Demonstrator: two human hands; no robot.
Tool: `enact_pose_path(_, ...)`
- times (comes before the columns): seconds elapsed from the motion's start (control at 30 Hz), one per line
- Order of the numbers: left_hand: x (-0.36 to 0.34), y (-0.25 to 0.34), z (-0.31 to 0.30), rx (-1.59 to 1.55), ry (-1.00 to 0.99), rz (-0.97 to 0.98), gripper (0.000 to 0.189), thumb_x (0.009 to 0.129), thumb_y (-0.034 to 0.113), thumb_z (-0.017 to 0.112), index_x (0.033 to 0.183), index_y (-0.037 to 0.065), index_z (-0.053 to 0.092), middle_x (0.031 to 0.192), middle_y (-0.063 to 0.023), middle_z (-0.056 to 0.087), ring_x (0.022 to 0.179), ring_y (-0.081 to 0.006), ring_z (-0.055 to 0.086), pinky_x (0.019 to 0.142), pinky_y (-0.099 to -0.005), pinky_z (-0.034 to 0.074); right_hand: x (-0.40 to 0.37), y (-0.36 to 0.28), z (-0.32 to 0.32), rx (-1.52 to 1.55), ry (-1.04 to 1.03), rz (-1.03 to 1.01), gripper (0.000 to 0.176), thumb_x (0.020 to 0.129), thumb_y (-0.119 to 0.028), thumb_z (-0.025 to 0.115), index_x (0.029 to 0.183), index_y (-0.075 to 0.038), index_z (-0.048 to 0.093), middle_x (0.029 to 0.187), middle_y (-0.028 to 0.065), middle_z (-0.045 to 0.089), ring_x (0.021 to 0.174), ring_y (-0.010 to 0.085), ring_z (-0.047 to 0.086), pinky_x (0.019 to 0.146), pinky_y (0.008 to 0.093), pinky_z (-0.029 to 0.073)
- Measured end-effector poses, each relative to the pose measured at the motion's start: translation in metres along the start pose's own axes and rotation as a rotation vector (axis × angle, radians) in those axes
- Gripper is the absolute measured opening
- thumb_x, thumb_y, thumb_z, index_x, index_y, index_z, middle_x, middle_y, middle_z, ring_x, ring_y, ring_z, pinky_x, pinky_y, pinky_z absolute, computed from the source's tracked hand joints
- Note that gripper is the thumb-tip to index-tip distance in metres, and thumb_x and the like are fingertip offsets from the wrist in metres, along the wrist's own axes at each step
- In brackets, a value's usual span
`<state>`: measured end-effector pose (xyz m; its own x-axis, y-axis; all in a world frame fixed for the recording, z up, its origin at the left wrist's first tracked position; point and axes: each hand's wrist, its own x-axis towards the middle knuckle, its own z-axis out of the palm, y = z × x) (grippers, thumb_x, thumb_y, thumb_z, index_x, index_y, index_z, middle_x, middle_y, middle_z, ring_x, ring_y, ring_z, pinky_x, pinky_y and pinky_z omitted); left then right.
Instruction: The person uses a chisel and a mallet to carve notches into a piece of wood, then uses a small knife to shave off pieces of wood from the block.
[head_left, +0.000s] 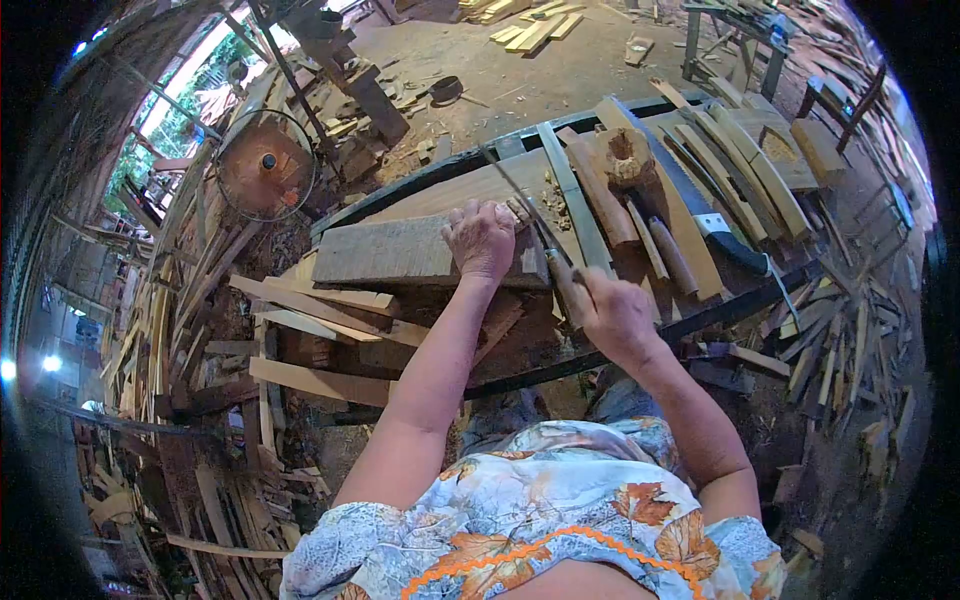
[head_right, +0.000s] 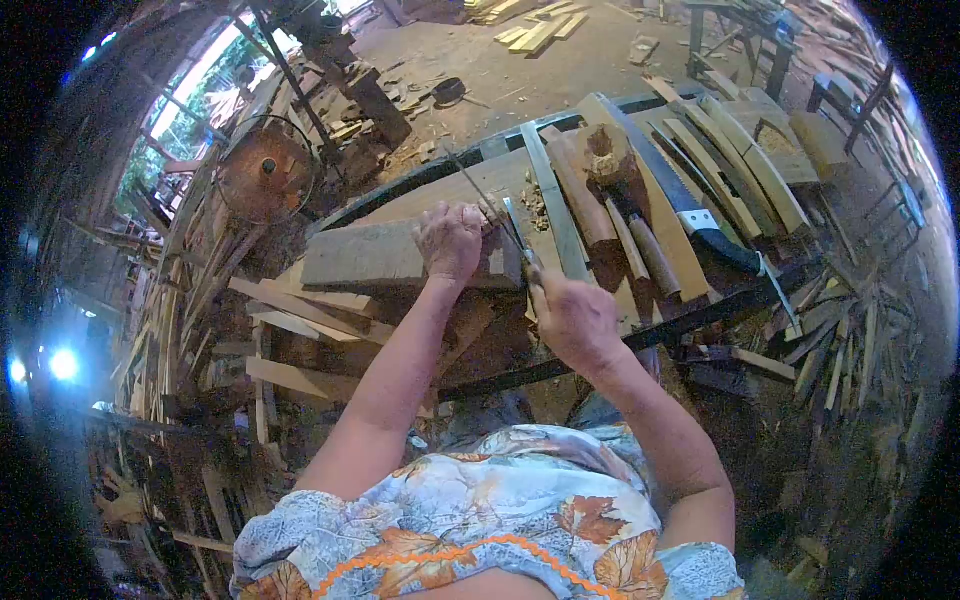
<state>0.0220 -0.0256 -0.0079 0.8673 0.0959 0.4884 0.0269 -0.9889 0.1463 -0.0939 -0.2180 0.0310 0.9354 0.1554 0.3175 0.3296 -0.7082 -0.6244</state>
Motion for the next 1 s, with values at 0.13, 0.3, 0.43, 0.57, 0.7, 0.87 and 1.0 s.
enact_pose_path(0.13,-0.001,0.0,0.001,-0.002,0.045,0.019,0.026,0.085,0.03,0.046,0.086,0.01,0.063,0.094,-0.0074,0.059,0.093,-0.0285,0.052,0.081,-0.0473,0.038,0.022,-0.023,-0.009,0.004,0.035,-0.007,0.016,0.086,-0.022,0.054,0.09,-0.006,0.057,0.065,0.0202,0.061,0.066,0.0387,0.062,0.06,0.0478,0.048)
enact_pose_path(0.3,0.0,-0.001,0.002,0.001,0.056,0.035,0.026,0.086,0.03,0.045,0.087,0.011,0.062,0.094,-0.0077,0.059,0.093,-0.0284,0.053,0.08,-0.0471,0.039,0.024,0.0,0.03,-0.063,-0.085,0.063,0.021,0.088,-0.027,0.052,0.094,-0.007,0.057,0.068,0.0207,0.061,0.069,0.0388,0.062,0.061,0.0483,0.047)
enact_pose_path(0.43,0.0,-0.005,0.007,0.005,0.052,0.026,0.024,0.085,0.03,0.046,0.087,0.011,0.061,0.094,-0.0077,0.059,0.093,-0.0284,0.053,0.08,-0.0465,0.038,0.028,0.008,0.042,-0.047,-0.077,0.068,0.022,0.088,-0.027,0.051,0.095,-0.007,0.057,0.07,0.0207,0.062,0.07,0.0387,0.062,0.063,0.0483,0.047)
enact_pose_path(0.57,0.001,-0.001,0.002,-0.019,0.094,0.016,0.023,0.084,0.029,0.046,0.088,0.011,0.06,0.093,-0.0077,0.059,0.092,-0.0288,0.053,0.08,-0.0464,0.038,0.03,0.014,0.05,-0.077,-0.128,0.085,0.022,0.088,-0.027,0.051,0.095,-0.007,0.057,0.072,0.0205,0.062,0.07,0.0387,0.062,0.064,0.0482,0.047)
enact_pose_path(0.7,0.002,0.002,-0.004,0.006,-0.047,-0.036,0.026,0.086,0.032,0.045,0.095,0.011,0.058,0.101,-0.0082,0.06,0.097,-0.0294,0.052,0.083,-0.0472,0.038,0.026,0.013,0.051,-0.059,-0.138,0.094,0.022,0.088,-0.027,0.051,0.096,-0.007,0.057,0.072,0.0207,0.062,0.07,0.0384,0.062,0.064,0.0481,0.047)
enact_pose_path(0.87,0.001,0.002,-0.005,-0.024,-0.045,-0.038,0.025,0.085,0.031,0.045,0.092,0.01,0.057,0.101,-0.0083,0.06,0.097,-0.0296,0.053,0.084,-0.0476,0.038,-0.001,0.012,0.038,-0.091,-0.182,0.103,0.021,0.089,-0.025,0.051,0.099,-0.007,0.055,0.071,0.0204,0.062,0.069,0.0383,0.062,0.062,0.048,0.048)
enact_pose_path(1.0,0.002,0.003,-0.003,-0.012,-0.039,-0.036,0.026,0.085,0.032,0.046,0.094,0.012,0.06,0.099,-0.0078,0.06,0.098,-0.0297,0.053,0.084,-0.0479,0.038,-0.036,0.016,0.015,-0.095,-0.25,0.104,0.021,0.089,-0.022,0.05,0.1,-0.006,0.054,0.07,0.0189,0.063,0.066,0.0373,0.063,0.059,0.0466,0.049)
